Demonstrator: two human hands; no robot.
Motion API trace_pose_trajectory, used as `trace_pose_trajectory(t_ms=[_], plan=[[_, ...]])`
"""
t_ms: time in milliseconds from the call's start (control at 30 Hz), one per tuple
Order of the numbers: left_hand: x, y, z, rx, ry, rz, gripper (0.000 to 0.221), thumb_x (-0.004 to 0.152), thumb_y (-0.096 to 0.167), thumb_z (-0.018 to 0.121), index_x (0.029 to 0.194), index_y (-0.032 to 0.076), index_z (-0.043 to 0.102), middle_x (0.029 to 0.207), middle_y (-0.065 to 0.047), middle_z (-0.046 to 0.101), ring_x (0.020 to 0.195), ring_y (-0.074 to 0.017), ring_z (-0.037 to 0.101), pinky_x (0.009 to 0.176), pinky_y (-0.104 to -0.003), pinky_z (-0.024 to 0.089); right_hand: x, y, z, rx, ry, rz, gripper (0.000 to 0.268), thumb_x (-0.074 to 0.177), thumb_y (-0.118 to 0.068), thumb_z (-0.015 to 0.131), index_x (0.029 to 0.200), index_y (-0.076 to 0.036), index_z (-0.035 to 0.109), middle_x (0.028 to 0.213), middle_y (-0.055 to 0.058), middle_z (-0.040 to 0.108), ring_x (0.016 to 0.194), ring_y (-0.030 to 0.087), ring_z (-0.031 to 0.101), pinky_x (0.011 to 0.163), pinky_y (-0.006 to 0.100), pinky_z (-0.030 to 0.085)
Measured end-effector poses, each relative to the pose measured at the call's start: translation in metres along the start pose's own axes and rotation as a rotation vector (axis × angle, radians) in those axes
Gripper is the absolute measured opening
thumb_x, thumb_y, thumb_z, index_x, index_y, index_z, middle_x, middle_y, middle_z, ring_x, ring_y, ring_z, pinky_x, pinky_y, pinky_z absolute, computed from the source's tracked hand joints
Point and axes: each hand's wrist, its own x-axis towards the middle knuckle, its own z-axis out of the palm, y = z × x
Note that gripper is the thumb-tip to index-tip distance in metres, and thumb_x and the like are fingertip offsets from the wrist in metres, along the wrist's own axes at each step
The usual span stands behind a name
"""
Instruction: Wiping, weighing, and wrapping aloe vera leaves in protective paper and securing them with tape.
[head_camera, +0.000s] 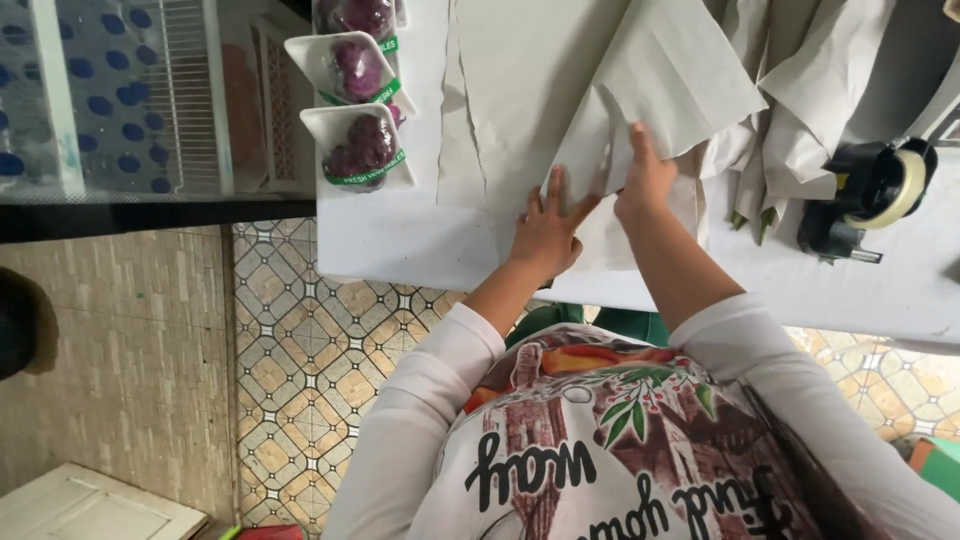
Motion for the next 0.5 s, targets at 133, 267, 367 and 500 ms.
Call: trace_pose_trajectory(t_ms=[133, 267, 367, 500], plan=[[0.004, -0.002, 0.005, 0.027, -0.018, 0.005, 0.071, 0.096, 0.024, 0.059, 0.159, 0.038, 0.030, 0.169, -0.027, -0.003, 0.148, -0.0572, 0.026, 0.103, -0.068, 0.048, 0.058, 0.014, -0.014, -0.370, 0.106, -0.081, 0.070, 0.084, -0.039, 0.095, 0.126, -0.002, 0.052, 0.106, 0.016, 0.068, 0.088, 0.032, 0.075, 0.056, 0.050, 0.068], [0.005, -0.002, 0.006, -0.026, -0.040, -0.021, 0.070, 0.095, 0.023, 0.060, 0.158, 0.037, 0.034, 0.170, -0.025, -0.005, 0.149, -0.0565, 0.022, 0.105, -0.070, 0.044, 0.023, -0.028, -0.038, -0.882, -0.213, -0.010, 0.036, 0.102, -0.026, 0.071, 0.111, 0.005, 0.056, 0.075, 0.016, 0.066, 0.051, 0.033, 0.071, 0.043, 0.047, 0.061], [0.007, -0.002, 0.005, -0.036, -0.050, -0.032, 0.070, 0.095, 0.024, 0.062, 0.158, 0.036, 0.034, 0.170, -0.025, -0.006, 0.149, -0.0575, 0.020, 0.105, -0.072, 0.042, 0.011, -0.030, -0.058, -1.394, -0.318, -0.227, 0.026, 0.097, -0.030, 0.069, 0.097, -0.004, 0.068, 0.075, 0.014, 0.066, 0.064, 0.034, 0.071, 0.052, 0.048, 0.057], [0.006, 0.004, 0.002, 0.019, -0.102, -0.046, 0.068, 0.097, 0.021, 0.059, 0.158, 0.035, 0.033, 0.169, -0.026, -0.001, 0.149, -0.0584, 0.019, 0.105, -0.072, 0.042, -0.008, -0.016, -0.021, -1.104, -0.314, -0.953, 0.030, 0.091, -0.004, 0.078, 0.114, -0.001, 0.059, 0.097, 0.021, 0.060, 0.090, 0.046, 0.068, 0.068, 0.056, 0.056]])
